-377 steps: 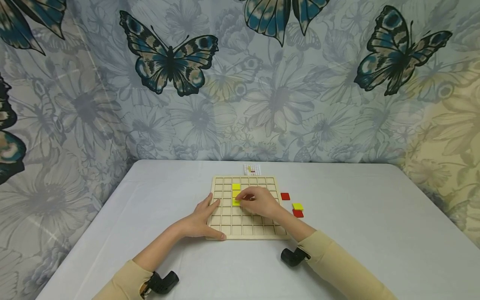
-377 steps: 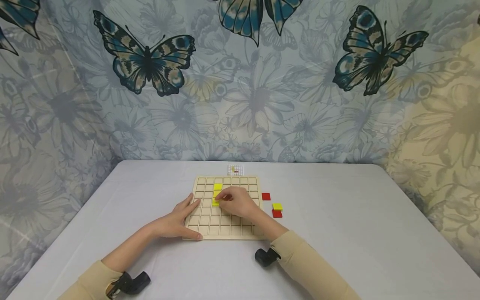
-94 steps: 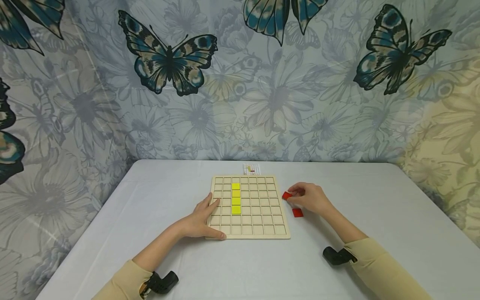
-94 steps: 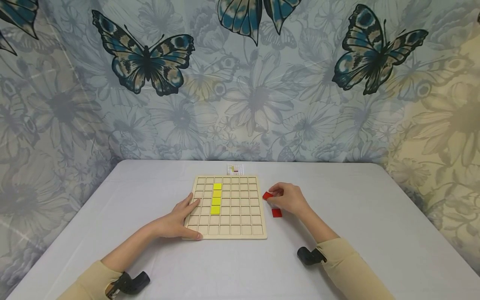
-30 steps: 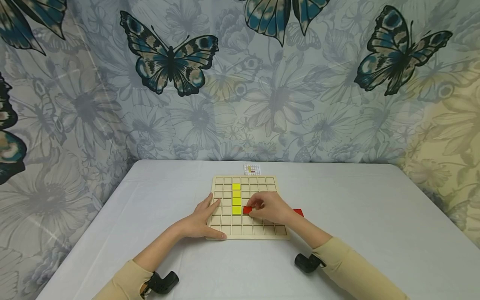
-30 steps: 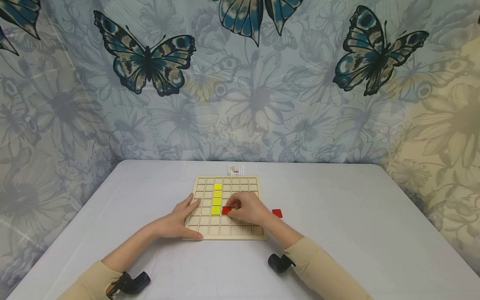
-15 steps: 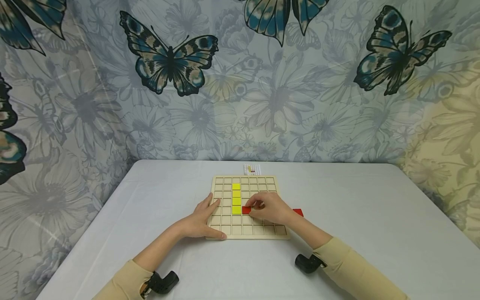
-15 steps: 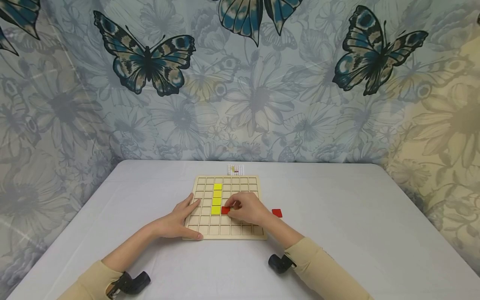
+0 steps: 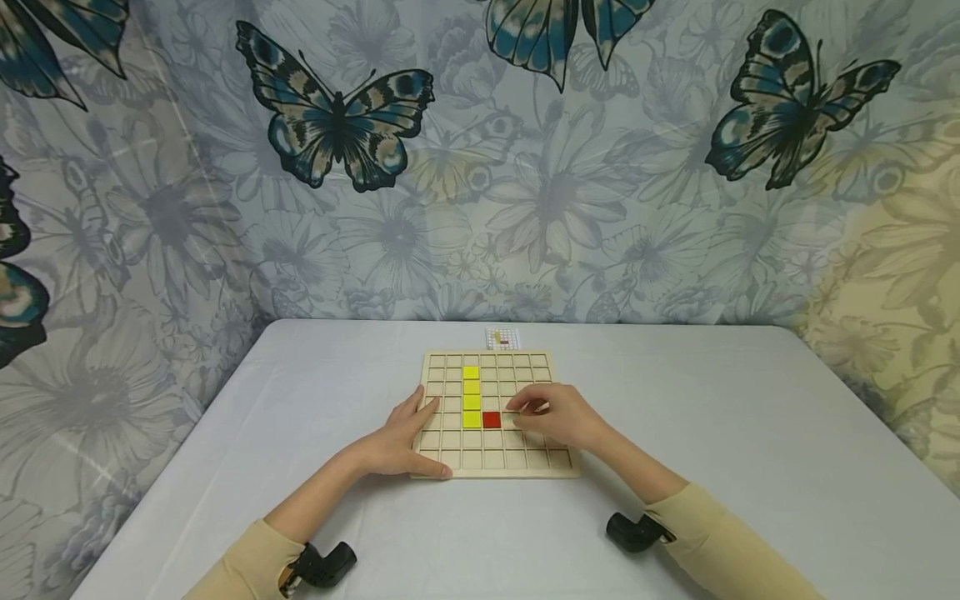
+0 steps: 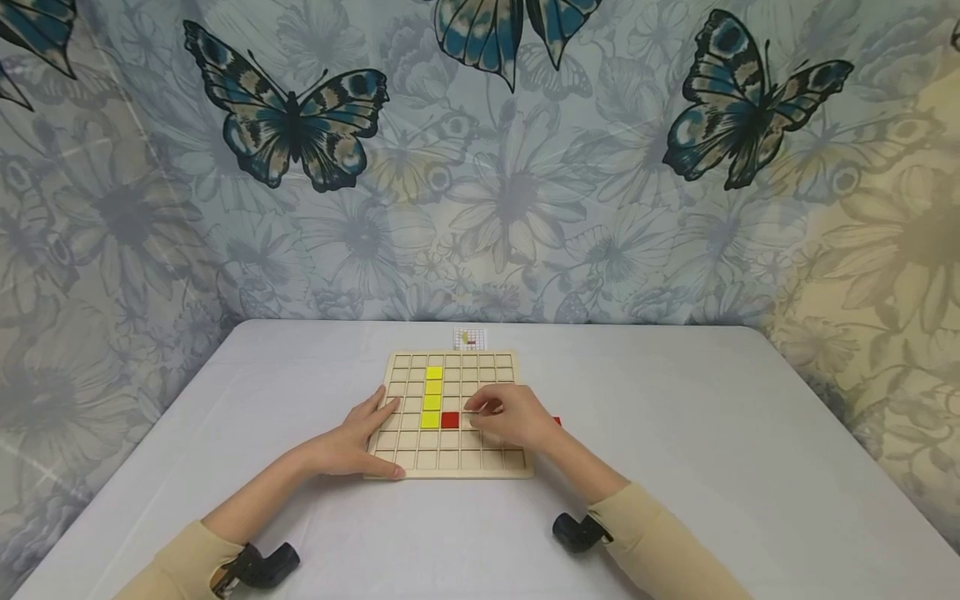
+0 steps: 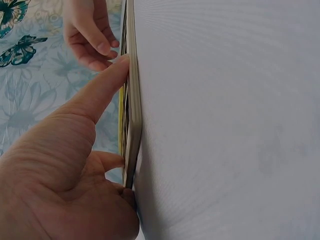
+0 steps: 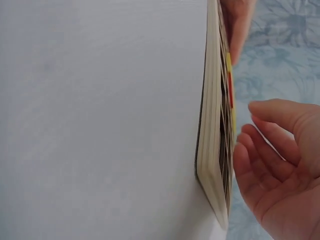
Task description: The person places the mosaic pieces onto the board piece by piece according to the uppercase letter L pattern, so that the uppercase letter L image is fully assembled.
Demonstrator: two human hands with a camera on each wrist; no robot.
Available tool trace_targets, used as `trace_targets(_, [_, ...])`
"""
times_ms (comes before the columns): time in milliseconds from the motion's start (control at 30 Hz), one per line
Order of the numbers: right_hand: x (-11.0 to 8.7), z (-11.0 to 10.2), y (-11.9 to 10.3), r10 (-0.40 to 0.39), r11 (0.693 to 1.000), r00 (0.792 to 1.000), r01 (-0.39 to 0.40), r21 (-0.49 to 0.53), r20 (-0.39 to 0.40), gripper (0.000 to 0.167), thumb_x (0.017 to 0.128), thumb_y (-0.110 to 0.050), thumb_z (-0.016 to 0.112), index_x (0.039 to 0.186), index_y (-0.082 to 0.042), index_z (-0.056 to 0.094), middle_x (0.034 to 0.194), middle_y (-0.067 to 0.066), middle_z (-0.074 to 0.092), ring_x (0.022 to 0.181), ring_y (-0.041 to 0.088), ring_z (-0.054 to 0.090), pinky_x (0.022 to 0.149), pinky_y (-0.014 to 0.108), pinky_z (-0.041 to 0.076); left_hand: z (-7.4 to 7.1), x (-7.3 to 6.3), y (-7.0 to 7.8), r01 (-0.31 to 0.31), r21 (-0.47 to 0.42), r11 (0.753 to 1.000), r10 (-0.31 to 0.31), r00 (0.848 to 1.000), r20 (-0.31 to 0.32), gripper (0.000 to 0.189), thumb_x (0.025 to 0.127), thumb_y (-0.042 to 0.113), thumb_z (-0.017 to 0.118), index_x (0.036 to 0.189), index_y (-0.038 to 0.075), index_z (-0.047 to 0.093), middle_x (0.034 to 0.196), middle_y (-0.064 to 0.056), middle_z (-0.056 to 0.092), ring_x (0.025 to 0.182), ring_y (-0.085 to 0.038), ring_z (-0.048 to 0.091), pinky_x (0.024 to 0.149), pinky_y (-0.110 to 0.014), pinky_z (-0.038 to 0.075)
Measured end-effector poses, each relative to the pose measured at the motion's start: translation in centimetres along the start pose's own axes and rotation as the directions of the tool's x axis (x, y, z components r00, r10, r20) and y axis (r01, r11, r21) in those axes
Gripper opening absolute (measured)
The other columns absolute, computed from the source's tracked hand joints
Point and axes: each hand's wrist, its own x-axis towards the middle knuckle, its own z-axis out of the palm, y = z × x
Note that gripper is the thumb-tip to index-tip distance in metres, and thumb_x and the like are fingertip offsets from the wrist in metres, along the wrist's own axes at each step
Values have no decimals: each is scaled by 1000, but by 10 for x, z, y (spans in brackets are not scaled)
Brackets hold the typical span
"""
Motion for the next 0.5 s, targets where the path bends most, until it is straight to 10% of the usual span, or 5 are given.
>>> trace_targets(500, [-20, -21, 15, 59, 998, 997, -59, 1, -42, 8, 86, -16, 74, 94, -14, 74, 85, -6, 66, 82, 12, 62, 76, 30, 51, 0, 1, -1, -15, 6, 1000, 15, 1000, -6, 111, 73, 42, 84, 155, 3, 19, 161, -22, -6, 146, -43, -2, 110, -63, 14])
